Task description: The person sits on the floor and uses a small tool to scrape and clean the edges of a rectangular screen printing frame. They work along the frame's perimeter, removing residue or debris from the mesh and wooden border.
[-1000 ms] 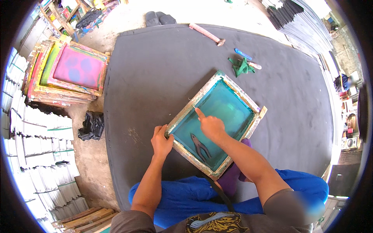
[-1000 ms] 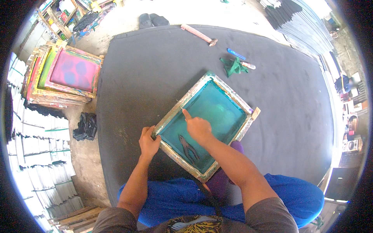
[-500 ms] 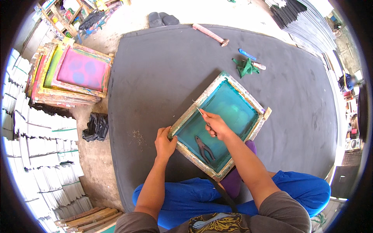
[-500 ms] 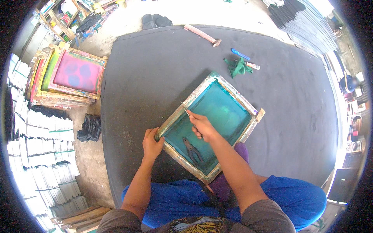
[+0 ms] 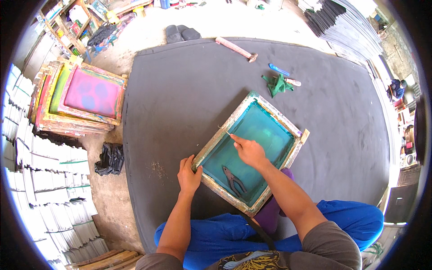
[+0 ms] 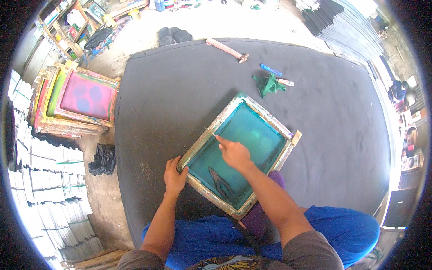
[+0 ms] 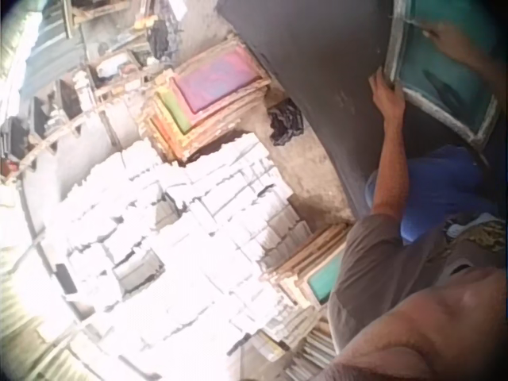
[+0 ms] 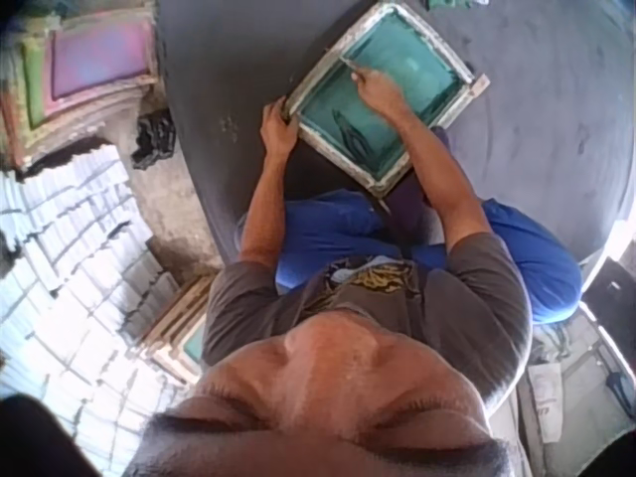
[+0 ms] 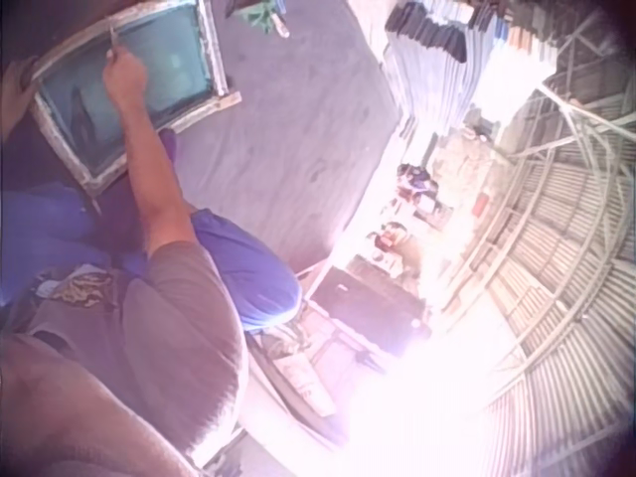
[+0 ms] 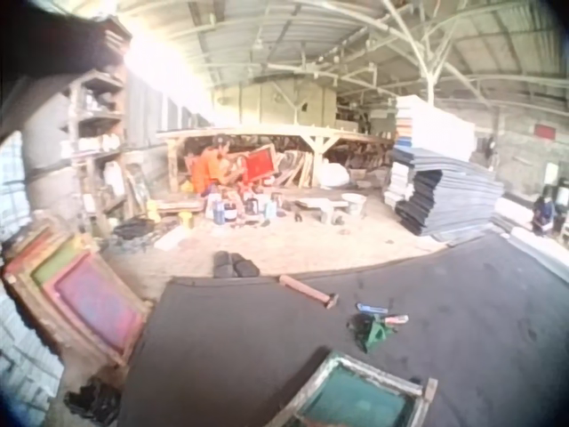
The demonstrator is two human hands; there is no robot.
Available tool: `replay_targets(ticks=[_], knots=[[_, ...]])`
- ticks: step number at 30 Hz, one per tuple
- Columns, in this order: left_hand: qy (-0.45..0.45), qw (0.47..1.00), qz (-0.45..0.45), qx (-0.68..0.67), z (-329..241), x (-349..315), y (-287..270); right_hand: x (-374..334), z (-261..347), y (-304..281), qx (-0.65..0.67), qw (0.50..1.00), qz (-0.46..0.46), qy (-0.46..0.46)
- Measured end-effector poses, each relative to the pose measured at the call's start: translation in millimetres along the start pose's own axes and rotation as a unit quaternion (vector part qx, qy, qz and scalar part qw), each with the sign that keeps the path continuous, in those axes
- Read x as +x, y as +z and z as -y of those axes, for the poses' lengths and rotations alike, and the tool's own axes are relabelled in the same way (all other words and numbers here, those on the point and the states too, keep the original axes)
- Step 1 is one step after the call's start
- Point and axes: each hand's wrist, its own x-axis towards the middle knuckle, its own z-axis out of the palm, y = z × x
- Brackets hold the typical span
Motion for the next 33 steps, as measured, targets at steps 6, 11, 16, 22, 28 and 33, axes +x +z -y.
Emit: replay_targets(ticks=[6,11,16,22,28,33], knots=[[0.006,1.000,-0.008,0.005,3.8,-1.0,0.4,1.7,26.7,-17.3,-0.098,0.993,0.060,0.016],[0.010,1.000,-0.021,0.013,3.6,-0.9,5.5,9.2,50.6,-13.4,-0.183,0.976,0.111,0.052],[-0.005,1.000,-0.004,0.013,3.0,-1.2,4.0,19.1,11.0,-8.5,-0.001,0.998,0.064,-0.021],[-0.011,1.000,-0.007,0.007,0.7,-1.2,4.9,17.6,-3.3,4.0,0.187,0.980,0.044,0.046],[0.010,1.000,-0.018,0.020,4.5,-2.9,3.3,7.3,-8.1,16.7,0.047,0.999,0.026,0.007],[0.014,1.000,-0.014,0.014,4.0,0.1,3.3,18.0,-27.2,29.8,0.204,0.978,0.036,0.007]])
